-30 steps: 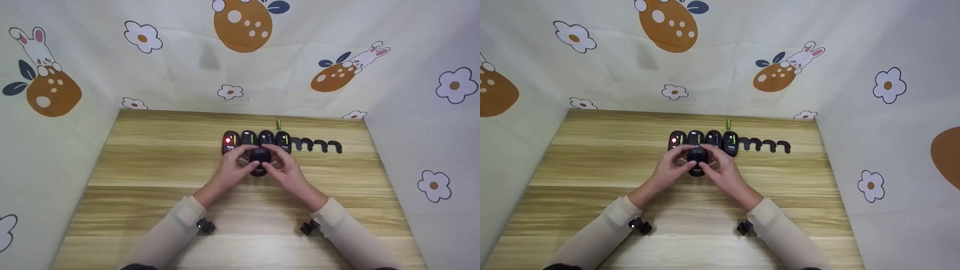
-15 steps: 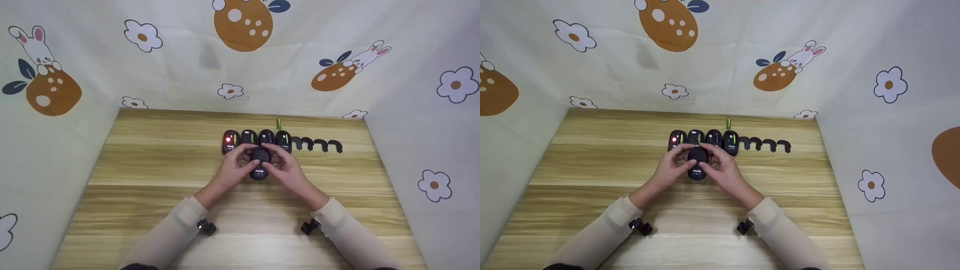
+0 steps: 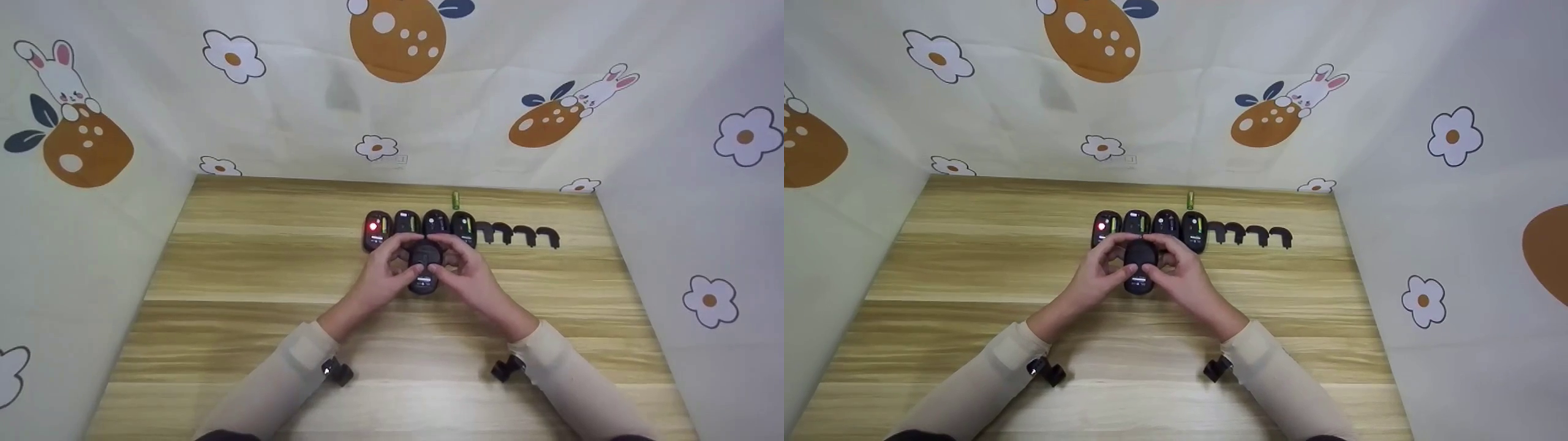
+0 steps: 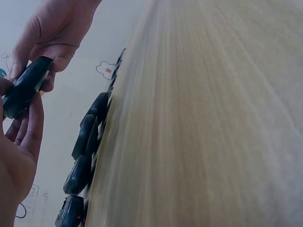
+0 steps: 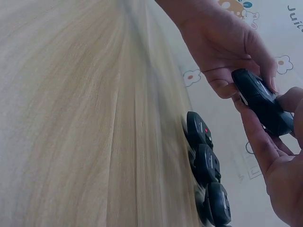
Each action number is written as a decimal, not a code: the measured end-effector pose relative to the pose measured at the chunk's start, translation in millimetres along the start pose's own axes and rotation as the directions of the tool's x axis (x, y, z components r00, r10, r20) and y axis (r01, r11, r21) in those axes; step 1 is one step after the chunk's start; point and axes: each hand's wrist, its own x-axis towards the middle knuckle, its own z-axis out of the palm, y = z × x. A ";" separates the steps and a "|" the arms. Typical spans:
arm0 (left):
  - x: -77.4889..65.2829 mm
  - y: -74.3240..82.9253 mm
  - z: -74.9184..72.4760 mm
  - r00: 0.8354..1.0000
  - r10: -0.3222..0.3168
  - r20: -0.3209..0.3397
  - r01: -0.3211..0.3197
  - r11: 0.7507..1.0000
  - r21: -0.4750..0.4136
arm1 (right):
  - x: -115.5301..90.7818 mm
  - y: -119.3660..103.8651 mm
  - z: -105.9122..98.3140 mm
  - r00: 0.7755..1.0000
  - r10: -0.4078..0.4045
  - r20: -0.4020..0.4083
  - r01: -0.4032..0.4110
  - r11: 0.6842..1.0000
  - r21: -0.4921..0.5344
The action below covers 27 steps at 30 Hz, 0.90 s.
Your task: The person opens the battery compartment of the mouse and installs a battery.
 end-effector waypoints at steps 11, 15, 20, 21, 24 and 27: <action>-0.7 0.1 1.9 0.999 -0.030 -0.010 0.030 0.999 -0.030 | 0.9 -2.5 -0.3 0.999 0.023 0.025 -0.024 0.999 0.022; -0.8 1.0 2.1 0.999 -0.041 -0.008 0.040 0.998 -0.042 | 1.0 -2.5 -0.3 0.999 0.022 0.025 -0.023 1.000 0.016; -0.9 0.0 2.4 0.999 -0.043 -0.004 0.043 0.998 -0.051 | 1.6 -1.6 -1.2 0.999 0.023 0.025 -0.024 1.000 0.014; -0.8 0.0 2.4 0.999 -0.041 -0.003 0.041 0.998 -0.051 | 1.7 -1.5 -1.4 0.999 0.024 0.026 -0.024 1.000 0.014; -0.7 0.6 2.6 0.999 -0.035 -0.004 0.034 0.998 -0.043 | 1.7 -1.6 -2.0 1.000 0.019 0.024 -0.020 1.000 0.013; -1.1 1.0 3.1 0.999 -0.035 -0.001 0.035 0.998 -0.047 | 1.5 -2.7 -2.0 1.000 0.019 0.010 -0.019 1.000 0.022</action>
